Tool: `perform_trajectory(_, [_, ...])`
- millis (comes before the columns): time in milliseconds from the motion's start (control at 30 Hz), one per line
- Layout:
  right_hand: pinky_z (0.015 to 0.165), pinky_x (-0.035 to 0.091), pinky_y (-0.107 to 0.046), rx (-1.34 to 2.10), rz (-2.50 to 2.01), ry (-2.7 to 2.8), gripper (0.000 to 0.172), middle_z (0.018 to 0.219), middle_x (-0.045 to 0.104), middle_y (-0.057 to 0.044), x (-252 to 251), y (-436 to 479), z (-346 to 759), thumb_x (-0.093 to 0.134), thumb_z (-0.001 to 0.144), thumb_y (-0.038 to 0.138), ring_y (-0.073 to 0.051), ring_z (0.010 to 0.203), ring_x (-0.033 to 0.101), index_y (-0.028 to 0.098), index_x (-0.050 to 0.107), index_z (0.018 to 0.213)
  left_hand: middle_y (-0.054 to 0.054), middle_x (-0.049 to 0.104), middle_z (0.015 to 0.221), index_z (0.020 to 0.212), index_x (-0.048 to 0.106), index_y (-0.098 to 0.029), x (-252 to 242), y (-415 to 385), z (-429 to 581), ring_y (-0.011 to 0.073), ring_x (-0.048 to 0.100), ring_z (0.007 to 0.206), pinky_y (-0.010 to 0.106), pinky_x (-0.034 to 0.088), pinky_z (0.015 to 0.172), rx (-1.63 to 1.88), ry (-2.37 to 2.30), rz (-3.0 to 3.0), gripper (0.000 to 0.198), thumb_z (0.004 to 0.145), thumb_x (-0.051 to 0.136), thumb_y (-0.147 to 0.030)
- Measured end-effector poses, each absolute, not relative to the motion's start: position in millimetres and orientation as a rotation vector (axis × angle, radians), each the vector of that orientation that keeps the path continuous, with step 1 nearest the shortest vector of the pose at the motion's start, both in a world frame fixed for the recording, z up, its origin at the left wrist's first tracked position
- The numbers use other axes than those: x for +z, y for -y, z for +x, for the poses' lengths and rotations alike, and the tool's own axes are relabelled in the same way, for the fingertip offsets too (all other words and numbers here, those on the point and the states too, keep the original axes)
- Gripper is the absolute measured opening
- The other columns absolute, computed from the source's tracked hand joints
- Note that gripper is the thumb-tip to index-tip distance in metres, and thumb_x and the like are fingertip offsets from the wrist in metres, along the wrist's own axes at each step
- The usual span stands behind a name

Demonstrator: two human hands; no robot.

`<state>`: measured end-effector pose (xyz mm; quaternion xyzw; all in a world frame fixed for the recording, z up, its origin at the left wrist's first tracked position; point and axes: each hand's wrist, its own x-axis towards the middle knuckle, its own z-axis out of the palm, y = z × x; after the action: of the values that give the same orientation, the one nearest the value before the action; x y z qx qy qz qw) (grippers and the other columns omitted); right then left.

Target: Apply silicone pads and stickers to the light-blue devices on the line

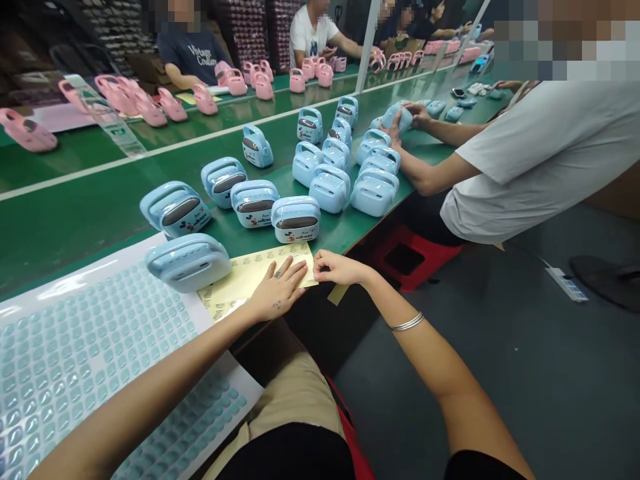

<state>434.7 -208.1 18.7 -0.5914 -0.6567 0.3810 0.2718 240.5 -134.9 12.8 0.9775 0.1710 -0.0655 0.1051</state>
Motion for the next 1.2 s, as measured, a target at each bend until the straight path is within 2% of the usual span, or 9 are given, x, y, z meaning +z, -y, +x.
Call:
perform_trajectory(133, [0.067,0.043,-0.027,1.084,-1.56,1.763,0.037,0.084,0.044,-0.001,23.7,208.2,439.5,0.056,0.076,0.052,-0.011,0.071,0.045,0.018,0.052,0.063,0.01,0.023,0.152,0.145,0.021,-0.013,15.8,130.0,240.1,0.0303,0.008,0.142,0.056,0.016,0.111,-0.224,-0.467,2.827,0.058,0.093,0.027,-0.039])
perform_trajectory(233, [0.065,0.043,-0.027,1.063,-1.585,1.75,0.039,0.082,0.043,0.0,24.1,204.2,442.3,0.055,0.076,0.054,-0.011,0.068,0.045,0.018,0.052,0.063,0.013,0.018,0.153,0.145,0.019,-0.01,20.1,125.3,238.3,0.0294,0.007,0.142,0.053,0.018,0.111,-0.281,-0.402,2.794,0.064,0.091,0.034,-0.041])
perform_trajectory(467, [0.072,0.042,-0.03,0.92,-1.737,1.7,0.013,0.083,0.041,0.0,14.6,199.2,432.6,0.06,0.074,0.026,-0.013,0.071,0.044,0.018,0.055,0.065,0.014,0.018,0.152,0.144,0.021,-0.007,19.4,123.9,236.3,0.0284,0.009,0.142,0.049,0.016,0.113,-0.26,-0.374,2.821,0.063,0.093,0.031,-0.041])
perform_trajectory(633, [0.086,0.039,-0.036,0.83,-1.786,1.638,0.01,0.088,0.04,-0.002,12.2,206.8,421.2,0.056,0.078,0.021,-0.016,0.081,0.045,0.019,0.054,0.068,0.015,0.023,0.151,0.144,0.023,-0.008,11.9,125.6,236.6,0.0294,0.011,0.141,0.05,0.018,0.112,-0.187,-0.366,2.853,0.062,0.093,0.03,-0.042])
perform_trajectory(767, [0.088,0.038,-0.037,0.959,-1.706,1.696,0.017,0.084,0.046,-0.003,17.5,211.9,424.6,0.064,0.074,0.032,-0.019,0.086,0.045,0.02,0.058,0.064,0.016,0.024,0.151,0.143,0.024,-0.007,9.9,125.4,236.2,0.0302,0.013,0.141,0.051,0.021,0.111,-0.149,-0.367,2.851,0.062,0.092,0.03,-0.042])
perform_trajectory(967, [0.066,0.04,-0.027,1.172,-1.612,1.653,0.041,0.082,0.043,0.0,26.2,212.8,435.1,0.061,0.071,0.057,-0.012,0.07,0.044,0.018,0.055,0.06,0.013,0.022,0.152,0.144,0.022,-0.007,8.5,123.8,237.5,0.03,0.012,0.141,0.049,0.016,0.113,-0.176,-0.381,2.811,0.063,0.092,0.031,-0.042])
perform_trajectory(1067, [0.064,0.039,-0.026,1.183,-1.602,1.603,0.045,0.081,0.041,0.0,26.6,212.0,436.4,0.061,0.069,0.061,-0.012,0.068,0.043,0.018,0.051,0.06,0.014,0.021,0.152,0.143,0.022,-0.006,13.6,125.6,238.4,0.0312,0.012,0.141,0.049,0.017,0.112,-0.236,-0.367,2.783,0.063,0.092,0.034,-0.041])
perform_trajectory(1133, [0.064,0.039,-0.027,1.164,-1.597,1.576,0.046,0.08,0.04,0.001,26.7,210.7,437.5,0.059,0.07,0.063,-0.012,0.068,0.043,0.019,0.05,0.061,0.015,0.027,0.15,0.14,0.029,-0.007,31.2,126.7,236.3,0.0315,0.019,0.139,0.046,0.025,0.11,-0.264,-0.345,2.788,0.058,0.091,0.037,-0.037])
perform_trajectory(1200, [0.064,0.039,-0.027,1.137,-1.591,1.565,0.046,0.079,0.04,0.0,27.1,208.4,439.2,0.057,0.072,0.062,-0.012,0.068,0.043,0.018,0.049,0.061,0.017,0.045,0.139,0.132,0.042,-0.011,65.2,123.0,231.6,0.0315,0.042,0.128,0.042,0.039,0.1,-0.288,-0.361,2.831,0.048,0.091,0.039,-0.034])
